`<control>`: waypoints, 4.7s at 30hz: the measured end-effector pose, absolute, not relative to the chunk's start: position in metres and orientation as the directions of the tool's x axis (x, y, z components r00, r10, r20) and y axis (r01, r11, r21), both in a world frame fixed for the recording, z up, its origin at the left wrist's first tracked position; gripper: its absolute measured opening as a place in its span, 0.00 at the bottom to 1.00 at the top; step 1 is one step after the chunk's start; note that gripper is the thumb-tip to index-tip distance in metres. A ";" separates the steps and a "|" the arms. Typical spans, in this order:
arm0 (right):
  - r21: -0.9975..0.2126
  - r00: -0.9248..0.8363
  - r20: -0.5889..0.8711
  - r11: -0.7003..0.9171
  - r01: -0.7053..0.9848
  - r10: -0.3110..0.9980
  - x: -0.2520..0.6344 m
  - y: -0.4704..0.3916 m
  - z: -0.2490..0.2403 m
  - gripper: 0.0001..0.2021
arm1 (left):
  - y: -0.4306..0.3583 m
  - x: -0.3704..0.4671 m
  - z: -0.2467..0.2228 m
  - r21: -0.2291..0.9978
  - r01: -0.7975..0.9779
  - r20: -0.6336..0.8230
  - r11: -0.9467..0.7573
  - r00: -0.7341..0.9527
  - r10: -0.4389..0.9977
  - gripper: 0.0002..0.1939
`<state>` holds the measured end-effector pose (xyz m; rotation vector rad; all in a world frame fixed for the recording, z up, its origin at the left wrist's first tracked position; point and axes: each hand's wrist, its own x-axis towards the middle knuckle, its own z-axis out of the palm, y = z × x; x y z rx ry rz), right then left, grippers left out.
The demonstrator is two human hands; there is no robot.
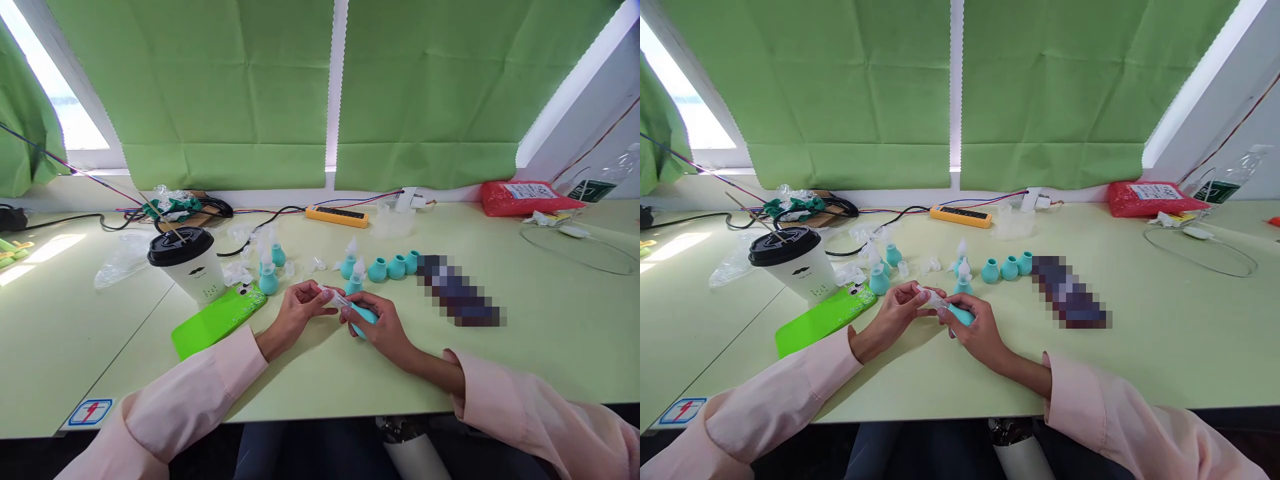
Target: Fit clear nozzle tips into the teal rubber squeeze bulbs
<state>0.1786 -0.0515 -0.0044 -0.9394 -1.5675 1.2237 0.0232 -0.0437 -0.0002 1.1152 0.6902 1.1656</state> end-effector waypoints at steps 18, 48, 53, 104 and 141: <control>-0.732 -0.482 0.166 0.435 0.525 0.860 0.256 0.001 0.051 0.11 | -0.021 -0.018 0.018 0.295 0.902 0.353 -0.315 0.203 0.913 0.13; 0.060 -0.306 0.856 0.508 0.859 0.417 0.245 -0.002 0.032 0.12 | 0.001 0.013 -0.018 -0.299 0.856 0.341 -0.422 0.509 0.790 0.12; 0.057 -0.313 0.861 0.534 0.843 0.401 0.242 -0.003 0.031 0.10 | 0.014 0.017 -0.017 -0.288 0.838 0.356 -0.463 0.542 0.761 0.11; -0.557 -0.340 0.675 0.754 0.348 0.655 0.195 -0.037 -0.017 0.11 | -0.042 0.022 0.010 0.959 0.153 0.178 -0.239 0.331 0.927 0.09; -0.571 -0.373 0.677 0.772 0.278 0.635 0.194 -0.037 -0.012 0.10 | -0.038 0.015 0.006 0.943 -0.166 -0.175 0.287 0.485 0.857 0.11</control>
